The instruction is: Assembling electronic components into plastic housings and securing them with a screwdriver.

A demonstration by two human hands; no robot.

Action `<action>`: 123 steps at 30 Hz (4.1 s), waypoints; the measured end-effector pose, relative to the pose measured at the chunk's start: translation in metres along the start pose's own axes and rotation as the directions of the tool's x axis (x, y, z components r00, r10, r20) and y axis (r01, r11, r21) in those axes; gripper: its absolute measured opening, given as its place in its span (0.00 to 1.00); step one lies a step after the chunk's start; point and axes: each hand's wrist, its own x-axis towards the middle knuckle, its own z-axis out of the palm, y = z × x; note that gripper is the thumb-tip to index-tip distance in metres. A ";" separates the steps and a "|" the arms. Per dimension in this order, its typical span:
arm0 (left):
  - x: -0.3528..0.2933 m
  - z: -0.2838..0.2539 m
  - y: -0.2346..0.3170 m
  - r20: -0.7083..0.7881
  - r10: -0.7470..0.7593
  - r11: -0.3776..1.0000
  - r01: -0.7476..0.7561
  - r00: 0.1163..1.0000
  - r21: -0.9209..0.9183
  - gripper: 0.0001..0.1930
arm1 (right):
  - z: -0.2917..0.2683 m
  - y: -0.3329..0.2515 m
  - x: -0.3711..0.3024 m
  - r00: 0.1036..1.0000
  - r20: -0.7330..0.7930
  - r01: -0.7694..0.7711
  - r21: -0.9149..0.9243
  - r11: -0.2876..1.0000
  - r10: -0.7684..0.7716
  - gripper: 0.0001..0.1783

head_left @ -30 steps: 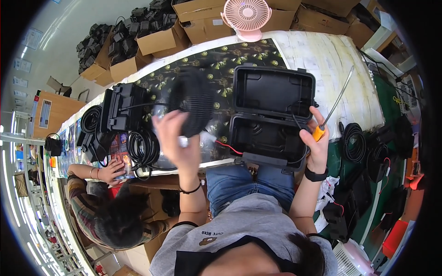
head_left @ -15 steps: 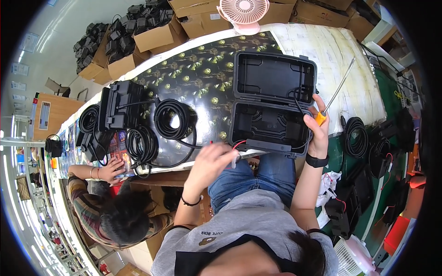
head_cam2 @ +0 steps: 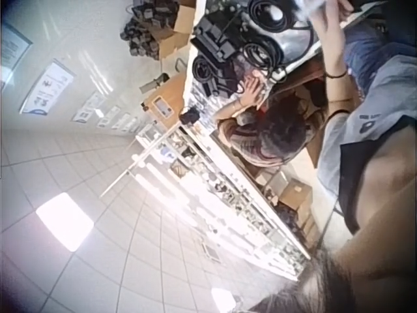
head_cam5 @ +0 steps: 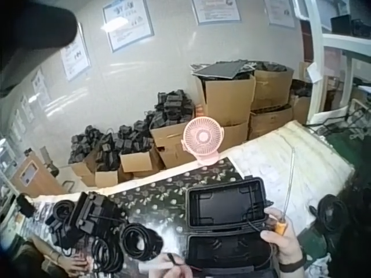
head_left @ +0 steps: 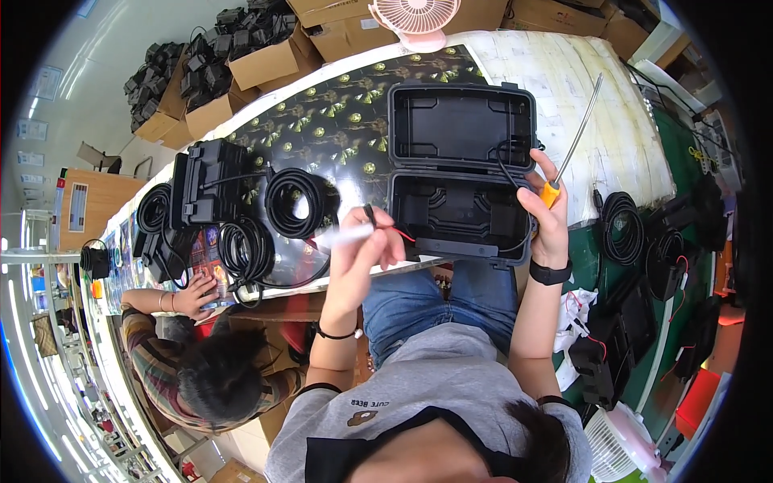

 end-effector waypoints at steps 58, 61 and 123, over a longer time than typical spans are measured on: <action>0.031 0.080 -0.057 0.660 0.360 -0.007 -0.705 0.660 0.709 0.30 | -0.009 -0.011 0.018 0.998 0.034 -0.055 -0.060 0.997 0.057 0.37; 0.042 0.080 -0.046 0.600 0.504 0.046 -0.713 0.621 0.700 0.26 | -0.021 -0.002 0.021 0.998 0.058 0.019 -0.109 0.994 -0.013 0.34; 0.042 -0.016 -0.018 0.194 0.468 0.445 -0.420 0.862 0.791 0.46 | 0.011 0.002 0.047 0.925 0.055 0.313 -0.668 0.675 -0.375 0.12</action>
